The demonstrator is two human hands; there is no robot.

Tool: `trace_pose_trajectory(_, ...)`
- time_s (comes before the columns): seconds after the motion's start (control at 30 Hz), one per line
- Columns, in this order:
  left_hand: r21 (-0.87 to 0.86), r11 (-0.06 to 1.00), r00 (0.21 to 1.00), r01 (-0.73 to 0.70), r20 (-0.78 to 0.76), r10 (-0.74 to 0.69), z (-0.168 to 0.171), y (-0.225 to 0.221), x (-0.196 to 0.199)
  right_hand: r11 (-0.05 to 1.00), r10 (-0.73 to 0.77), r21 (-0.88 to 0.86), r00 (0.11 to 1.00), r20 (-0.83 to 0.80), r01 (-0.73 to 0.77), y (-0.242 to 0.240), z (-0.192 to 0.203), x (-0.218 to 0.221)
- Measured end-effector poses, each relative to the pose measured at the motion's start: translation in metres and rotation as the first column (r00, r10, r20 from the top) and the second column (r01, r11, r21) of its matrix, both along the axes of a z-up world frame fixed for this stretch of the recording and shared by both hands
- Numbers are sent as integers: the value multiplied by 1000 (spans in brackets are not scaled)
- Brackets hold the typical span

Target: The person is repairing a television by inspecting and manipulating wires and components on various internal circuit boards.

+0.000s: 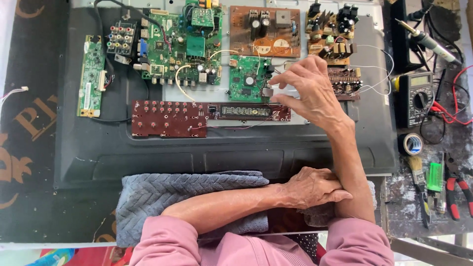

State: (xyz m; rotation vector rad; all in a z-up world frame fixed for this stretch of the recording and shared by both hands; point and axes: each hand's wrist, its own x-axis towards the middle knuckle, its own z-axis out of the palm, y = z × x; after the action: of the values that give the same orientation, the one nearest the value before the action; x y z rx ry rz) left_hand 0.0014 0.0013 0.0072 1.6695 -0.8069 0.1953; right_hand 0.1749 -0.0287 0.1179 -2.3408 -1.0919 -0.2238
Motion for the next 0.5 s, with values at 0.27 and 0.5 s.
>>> trace_pose_trajectory(0.27,-37,999,1000,-27,-5,27,-8,-7,-3,997,9,-76,989,148,3,7,-13,-2)
trace_pose_trajectory(0.5,-43,997,998,-59,-5,59,-12,-10,-5,997,4,-79,982,188,11,8,-21,3)
